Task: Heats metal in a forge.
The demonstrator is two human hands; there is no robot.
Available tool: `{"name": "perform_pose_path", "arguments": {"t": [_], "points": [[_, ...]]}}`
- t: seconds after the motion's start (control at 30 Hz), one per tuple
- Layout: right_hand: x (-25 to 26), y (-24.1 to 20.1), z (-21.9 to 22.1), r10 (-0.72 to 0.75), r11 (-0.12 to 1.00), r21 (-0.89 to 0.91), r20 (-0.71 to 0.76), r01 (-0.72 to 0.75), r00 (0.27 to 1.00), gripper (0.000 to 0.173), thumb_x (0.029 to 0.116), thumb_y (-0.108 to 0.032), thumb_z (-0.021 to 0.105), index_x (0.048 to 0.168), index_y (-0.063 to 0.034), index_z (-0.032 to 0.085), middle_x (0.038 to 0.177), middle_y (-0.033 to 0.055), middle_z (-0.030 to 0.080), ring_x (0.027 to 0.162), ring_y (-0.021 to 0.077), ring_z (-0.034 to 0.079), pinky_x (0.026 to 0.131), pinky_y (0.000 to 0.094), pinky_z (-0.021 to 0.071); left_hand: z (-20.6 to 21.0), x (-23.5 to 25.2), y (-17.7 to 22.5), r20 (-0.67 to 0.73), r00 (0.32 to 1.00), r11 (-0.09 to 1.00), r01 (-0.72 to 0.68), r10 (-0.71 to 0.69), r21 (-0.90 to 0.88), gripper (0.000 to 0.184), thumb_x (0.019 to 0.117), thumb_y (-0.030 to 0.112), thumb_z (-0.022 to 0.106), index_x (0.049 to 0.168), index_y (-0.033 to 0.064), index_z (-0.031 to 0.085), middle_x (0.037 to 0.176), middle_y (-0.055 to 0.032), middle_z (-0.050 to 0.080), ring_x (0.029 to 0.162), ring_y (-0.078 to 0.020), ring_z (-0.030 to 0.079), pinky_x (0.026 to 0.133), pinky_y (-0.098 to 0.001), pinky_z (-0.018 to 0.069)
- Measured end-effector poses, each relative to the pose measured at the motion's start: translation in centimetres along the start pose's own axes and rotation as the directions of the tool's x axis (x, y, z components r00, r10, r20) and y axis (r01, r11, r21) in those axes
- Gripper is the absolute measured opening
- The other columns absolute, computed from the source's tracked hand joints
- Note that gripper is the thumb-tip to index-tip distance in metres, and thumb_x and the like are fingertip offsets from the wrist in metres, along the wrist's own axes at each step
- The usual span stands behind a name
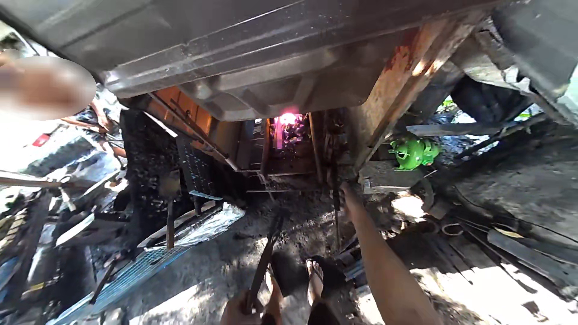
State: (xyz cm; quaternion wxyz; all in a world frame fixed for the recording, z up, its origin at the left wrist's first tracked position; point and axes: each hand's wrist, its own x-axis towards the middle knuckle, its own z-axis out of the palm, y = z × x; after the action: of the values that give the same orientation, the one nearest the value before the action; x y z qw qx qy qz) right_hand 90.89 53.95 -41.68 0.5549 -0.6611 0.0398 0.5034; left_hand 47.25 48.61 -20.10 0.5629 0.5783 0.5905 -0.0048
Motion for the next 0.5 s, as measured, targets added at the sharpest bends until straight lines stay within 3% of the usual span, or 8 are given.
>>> {"name": "perform_pose_path", "arguments": {"t": [0.03, 0.1, 0.17, 0.23, 0.37, 0.4, 0.47, 0.5], "points": [[-0.2, -2.0, 0.9, -0.009, 0.999, -0.035, 0.062, 0.012, 0.998, 0.056, 0.1066, -0.053, 0.046, 0.147, -0.0134, 0.048, 0.122, 0.0127, 0.067, 0.096, 0.0263, 0.068, 0.076, 0.0469, 0.0579, -0.2, 0.6, 0.4, 0.003, 1.000, 1.000, 0.003, -0.003, 0.008, 0.030, 0.0824, 0.001, 0.074, 0.112, 0.0023, 0.067, 0.090, -0.0048, 0.072, 0.067, -0.0127, 0.063, 0.060, -0.0313, 0.0532], [-0.8, -4.2, 2.9, -0.058, 0.962, -0.267, 0.020, 0.061, 0.998, 0.044, 0.1083, -0.042, 0.048, 0.137, -0.0093, 0.052, 0.092, 0.0079, 0.059, 0.067, 0.0173, 0.057, 0.057, 0.0365, 0.0514, -0.5, 2.1, 0.6, 0.015, 1.000, 0.999, -0.022, 0.022, 0.024, 0.028, 0.0826, 0.006, 0.077, 0.109, 0.0048, 0.066, 0.083, -0.0049, 0.067, 0.061, -0.0136, 0.059, 0.056, -0.0317, 0.0520], [-3.5, -5.6, 4.3, -0.147, 0.870, -0.483, -0.070, 0.096, 0.987, 0.048, 0.1085, -0.038, 0.047, 0.143, -0.0038, 0.051, 0.107, 0.0202, 0.061, 0.080, 0.0288, 0.060, 0.072, 0.0487, 0.0534, -1.1, 3.7, 1.2, 0.032, 0.998, 0.998, -0.048, 0.047, 0.028, 0.027, 0.0851, 0.013, 0.077, 0.108, 0.0050, 0.065, 0.082, -0.0060, 0.065, 0.061, -0.0150, 0.060, 0.056, -0.0336, 0.0524], [-7.4, -4.8, 4.3, -0.244, 0.807, -0.563, -0.043, 0.178, 0.969, 0.053, 0.1094, -0.038, 0.044, 0.149, -0.0031, 0.044, 0.114, 0.0250, 0.062, 0.085, 0.0337, 0.064, 0.076, 0.0529, 0.0557, -2.0, 5.0, 2.2, 0.065, 0.995, 0.997, -0.074, 0.072, 0.016, 0.032, 0.0859, 0.014, 0.078, 0.113, 0.0056, 0.064, 0.088, -0.0064, 0.068, 0.066, -0.0153, 0.061, 0.060, -0.0341, 0.0525], [-20.6, -0.1, 1.2, -0.320, 0.619, -0.761, -0.016, 0.196, 0.947, 0.050, 0.1087, -0.040, 0.047, 0.128, 0.0039, 0.061, 0.107, 0.0272, 0.067, 0.094, 0.0407, 0.068, 0.087, 0.0606, 0.0542, -3.2, 8.9, 2.9, 0.172, 0.970, 0.978, -0.145, 0.170, -0.150, 0.043, 0.0888, 0.009, 0.075, 0.128, 0.0037, 0.058, 0.096, -0.0095, 0.067, 0.071, -0.0169, 0.064, 0.061, -0.0332, 0.0555], [-24.2, 1.2, 0.5, -0.354, 0.561, -0.802, -0.007, 0.206, 0.935, 0.046, 0.1082, -0.036, 0.050, 0.129, 0.0026, 0.062, 0.107, 0.0269, 0.068, 0.098, 0.0420, 0.068, 0.090, 0.0620, 0.0529, -3.5, 9.8, 3.3, 0.198, 0.963, 0.973, -0.146, 0.181, -0.179, 0.045, 0.0896, 0.005, 0.073, 0.131, 0.0040, 0.056, 0.099, -0.0102, 0.065, 0.075, -0.0176, 0.064, 0.062, -0.0335, 0.0554], [-30.3, 4.4, -0.5, -0.462, 0.462, -0.847, 0.023, 0.263, 0.887, 0.046, 0.1053, -0.027, 0.056, 0.146, -0.0055, 0.053, 0.110, 0.0259, 0.071, 0.098, 0.0440, 0.070, 0.090, 0.0650, 0.0540, -4.2, 11.7, 3.7, 0.223, 0.955, 0.969, -0.151, 0.194, -0.195, 0.051, 0.0874, 0.002, 0.072, 0.135, 0.0050, 0.055, 0.103, -0.0120, 0.065, 0.079, -0.0193, 0.064, 0.066, -0.0359, 0.0567], [-32.6, 6.0, -0.8, -0.523, 0.413, -0.862, 0.040, 0.294, 0.852, 0.052, 0.1033, -0.023, 0.058, 0.153, -0.0107, 0.048, 0.107, 0.0243, 0.073, 0.092, 0.0435, 0.072, 0.084, 0.0656, 0.0559, -4.5, 12.7, 3.7, 0.227, 0.954, 0.968, -0.154, 0.198, -0.196, 0.054, 0.0858, 0.001, 0.072, 0.137, 0.0060, 0.054, 0.104, -0.0126, 0.065, 0.078, -0.0196, 0.063, 0.066, -0.0364, 0.0560]]}}
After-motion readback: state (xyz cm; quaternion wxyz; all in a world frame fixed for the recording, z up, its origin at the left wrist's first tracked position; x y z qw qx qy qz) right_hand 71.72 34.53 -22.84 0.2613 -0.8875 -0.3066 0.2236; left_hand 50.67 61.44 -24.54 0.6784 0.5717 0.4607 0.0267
